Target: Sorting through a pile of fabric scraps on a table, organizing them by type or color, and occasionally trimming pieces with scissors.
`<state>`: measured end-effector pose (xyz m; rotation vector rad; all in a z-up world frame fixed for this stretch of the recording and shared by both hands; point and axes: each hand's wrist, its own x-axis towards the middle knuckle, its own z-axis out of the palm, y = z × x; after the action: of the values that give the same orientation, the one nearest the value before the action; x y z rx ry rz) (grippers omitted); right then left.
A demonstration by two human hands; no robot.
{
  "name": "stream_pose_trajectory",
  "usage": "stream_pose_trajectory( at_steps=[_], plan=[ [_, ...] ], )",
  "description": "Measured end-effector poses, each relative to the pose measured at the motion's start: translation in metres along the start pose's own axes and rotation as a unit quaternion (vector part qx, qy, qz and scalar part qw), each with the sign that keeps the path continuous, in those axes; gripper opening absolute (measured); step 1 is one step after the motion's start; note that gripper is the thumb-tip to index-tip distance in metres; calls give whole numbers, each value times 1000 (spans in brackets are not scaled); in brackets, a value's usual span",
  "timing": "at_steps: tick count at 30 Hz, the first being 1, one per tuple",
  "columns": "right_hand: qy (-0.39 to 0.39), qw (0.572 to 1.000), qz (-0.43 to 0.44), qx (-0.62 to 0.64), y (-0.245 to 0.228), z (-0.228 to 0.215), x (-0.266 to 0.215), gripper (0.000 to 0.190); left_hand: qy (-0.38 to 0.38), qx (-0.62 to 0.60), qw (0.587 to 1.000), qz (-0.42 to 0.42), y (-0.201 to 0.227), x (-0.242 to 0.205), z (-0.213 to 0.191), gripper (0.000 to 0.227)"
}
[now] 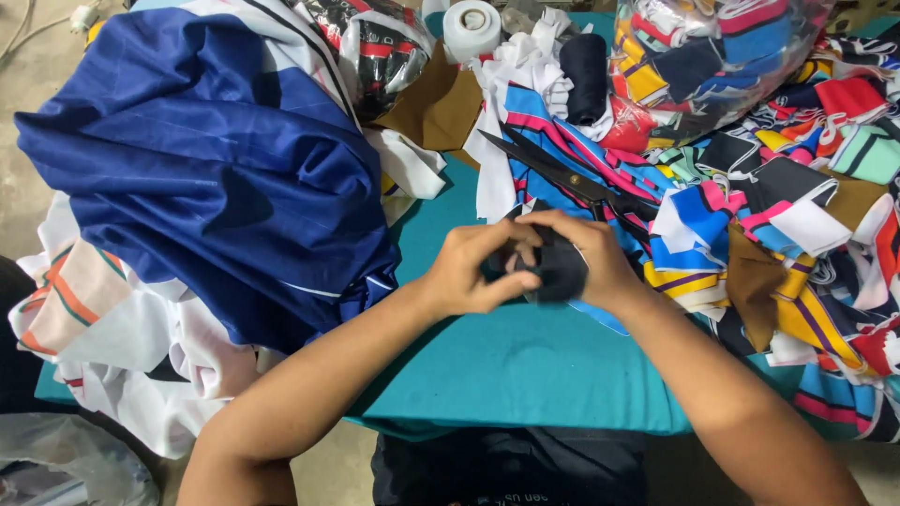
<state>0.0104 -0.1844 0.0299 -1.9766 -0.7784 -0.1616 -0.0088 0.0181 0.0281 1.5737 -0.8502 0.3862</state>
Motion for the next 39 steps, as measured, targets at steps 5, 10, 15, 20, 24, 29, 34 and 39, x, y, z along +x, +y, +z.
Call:
stream_pose_trajectory(
  at_steps=[5, 10, 15, 20, 24, 29, 34, 39],
  plan=[
    [62, 996, -45, -41, -7, 6, 1, 35, 72, 65, 994, -47, -9, 8, -7, 19],
    [52, 992, 38, 110, 19, 10, -18, 49, 66, 86, 993, -49, -2, 14, -15, 25],
    [35, 955, 55, 290, -10, -3, 0, 31, 20, 52, 997, -56, 8, 19, -9, 32],
    [30, 944, 64, 323, -12, -4, 0, 50, 28, 63, 997, -24, 0, 15, -12, 22],
    [20, 931, 110, 348, -20, -2, 3, 91, 73, 110, 991, 5, 1, 17, -10, 14],
    [-2, 918, 149, 367, 9, 1, -4, 75, 99, 152, 984, -3, -6, 15, -16, 10],
    [-40, 920, 186, 344, 9, 1, -5, 29, 98, 147, 984, -30, -8, 14, -14, 5],
    [-42, 880, 208, 426, -14, -1, 1, 29, 129, 137, 973, -135, -19, 11, -19, 8]
  ],
)
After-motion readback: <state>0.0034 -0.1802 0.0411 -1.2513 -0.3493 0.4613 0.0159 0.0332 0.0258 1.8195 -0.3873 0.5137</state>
